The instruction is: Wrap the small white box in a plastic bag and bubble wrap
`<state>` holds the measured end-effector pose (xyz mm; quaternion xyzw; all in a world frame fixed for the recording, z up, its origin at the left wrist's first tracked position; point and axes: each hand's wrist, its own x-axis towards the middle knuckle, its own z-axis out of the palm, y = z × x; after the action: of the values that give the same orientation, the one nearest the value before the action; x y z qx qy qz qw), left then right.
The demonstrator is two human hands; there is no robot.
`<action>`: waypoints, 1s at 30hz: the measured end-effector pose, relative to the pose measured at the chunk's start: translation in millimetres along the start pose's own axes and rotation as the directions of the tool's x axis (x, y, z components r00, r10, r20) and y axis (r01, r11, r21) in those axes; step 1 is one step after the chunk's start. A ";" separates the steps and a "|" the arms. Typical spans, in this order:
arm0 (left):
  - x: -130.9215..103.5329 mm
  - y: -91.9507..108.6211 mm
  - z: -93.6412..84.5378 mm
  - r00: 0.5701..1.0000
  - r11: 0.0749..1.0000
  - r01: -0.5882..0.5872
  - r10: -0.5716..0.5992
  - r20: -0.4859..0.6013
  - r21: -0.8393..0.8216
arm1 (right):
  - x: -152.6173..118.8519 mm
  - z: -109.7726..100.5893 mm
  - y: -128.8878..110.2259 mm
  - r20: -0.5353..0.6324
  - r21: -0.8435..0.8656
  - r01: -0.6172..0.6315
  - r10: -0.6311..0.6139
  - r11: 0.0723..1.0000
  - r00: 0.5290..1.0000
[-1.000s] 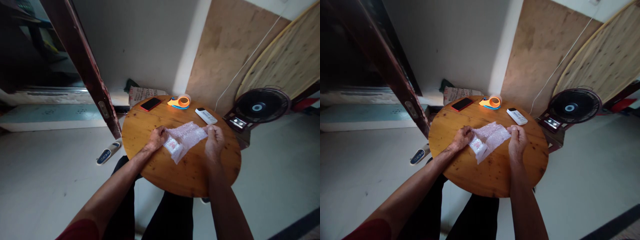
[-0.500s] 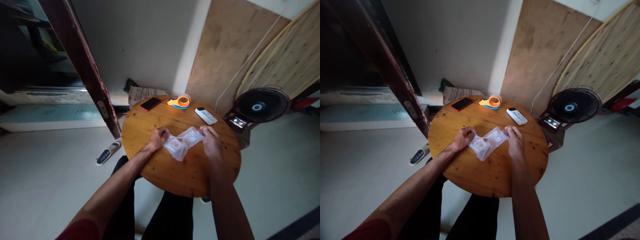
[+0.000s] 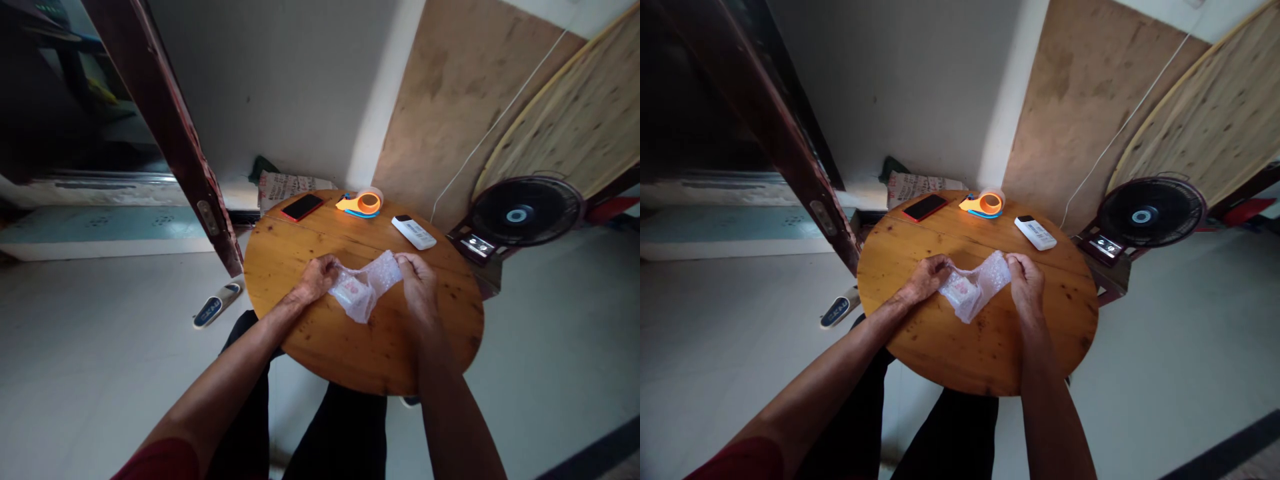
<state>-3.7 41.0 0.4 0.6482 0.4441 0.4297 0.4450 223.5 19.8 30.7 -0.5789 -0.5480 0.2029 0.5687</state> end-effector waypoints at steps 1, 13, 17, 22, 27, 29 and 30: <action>0.0 -0.2 -0.1 1.000 1.000 0.003 -0.003 0.004 0.004 | -0.1 0.0 -0.4 -0.009 -0.006 0.007 -0.007 1.000 1.000; -0.7 0.3 -0.7 1.000 1.000 -0.007 0.007 0.024 0.006 | -1.5 -0.3 -2.3 -0.030 -0.030 0.062 -0.063 0.998 0.998; -0.8 0.4 -1.1 0.999 0.999 -0.031 0.030 0.012 0.035 | -6.4 1.0 -12.5 -0.019 0.027 0.053 -0.053 0.998 0.998; -0.6 -2.1 -0.2 0.999 0.999 -0.028 0.028 0.017 0.027 | -10.1 2.9 -19.0 0.098 0.045 0.051 -0.055 0.998 0.994; 1.0 -7.6 0.9 0.999 0.999 -0.040 0.040 0.007 0.037 | -8.3 5.5 -11.8 0.129 -0.054 0.098 -0.091 0.994 0.988; 1.2 -7.4 1.0 0.999 0.998 -0.039 0.039 0.007 0.041 | -7.6 5.8 -9.9 0.123 -0.079 0.116 -0.106 0.990 0.987; 1.1 -6.7 0.9 0.999 0.999 -0.035 0.035 0.009 0.038 | -7.3 5.7 -9.4 0.117 -0.087 0.119 -0.109 0.989 0.987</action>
<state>-3.8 43.3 -6.0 0.6660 0.4390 0.4262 0.4267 212.4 13.6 34.6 -0.5603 -0.6202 0.1764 0.5199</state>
